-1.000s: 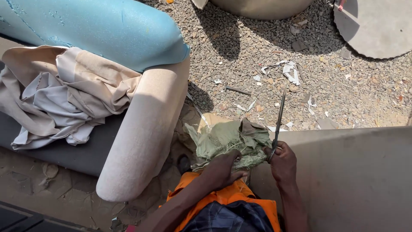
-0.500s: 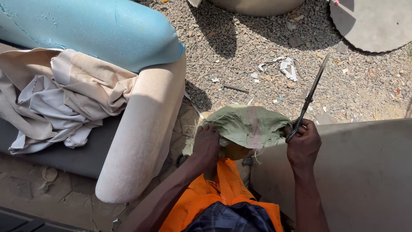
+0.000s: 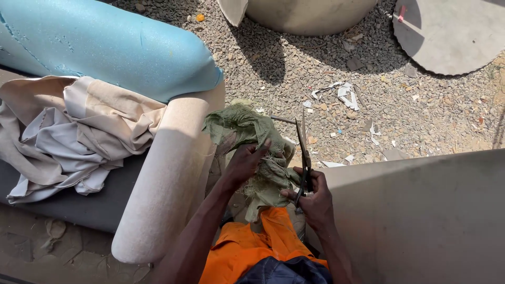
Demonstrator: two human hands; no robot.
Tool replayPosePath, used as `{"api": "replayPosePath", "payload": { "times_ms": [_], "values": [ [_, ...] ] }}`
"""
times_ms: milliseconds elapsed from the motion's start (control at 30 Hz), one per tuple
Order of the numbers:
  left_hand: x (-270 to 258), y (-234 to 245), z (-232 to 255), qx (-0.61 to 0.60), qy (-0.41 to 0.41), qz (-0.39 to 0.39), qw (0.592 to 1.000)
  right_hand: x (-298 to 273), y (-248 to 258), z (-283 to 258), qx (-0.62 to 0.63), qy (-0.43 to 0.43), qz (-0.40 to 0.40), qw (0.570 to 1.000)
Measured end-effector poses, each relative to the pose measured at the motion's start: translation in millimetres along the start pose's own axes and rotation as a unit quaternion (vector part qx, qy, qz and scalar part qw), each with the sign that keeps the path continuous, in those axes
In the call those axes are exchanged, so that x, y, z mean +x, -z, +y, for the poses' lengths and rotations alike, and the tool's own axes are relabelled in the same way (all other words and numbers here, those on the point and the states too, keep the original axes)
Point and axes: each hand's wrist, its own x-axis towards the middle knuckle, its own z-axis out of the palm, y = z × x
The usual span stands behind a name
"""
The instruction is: Cutting a green woven sack with a pair of scissors
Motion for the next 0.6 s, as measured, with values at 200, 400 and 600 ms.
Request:
{"api": "replayPosePath", "payload": {
  "times_ms": [200,400,600],
  "values": [
    [62,9,-158,0.014,0.061,0.118,0.991,30,15,10,-0.213,0.029,0.063,0.975],
    [17,5,-181,-0.069,0.065,0.226,0.969,45,17,20,-0.228,0.091,0.117,0.962],
    [-53,2,-143,0.261,0.145,0.098,0.95,16,0,40,-0.233,0.086,0.116,0.962]
  ]
}}
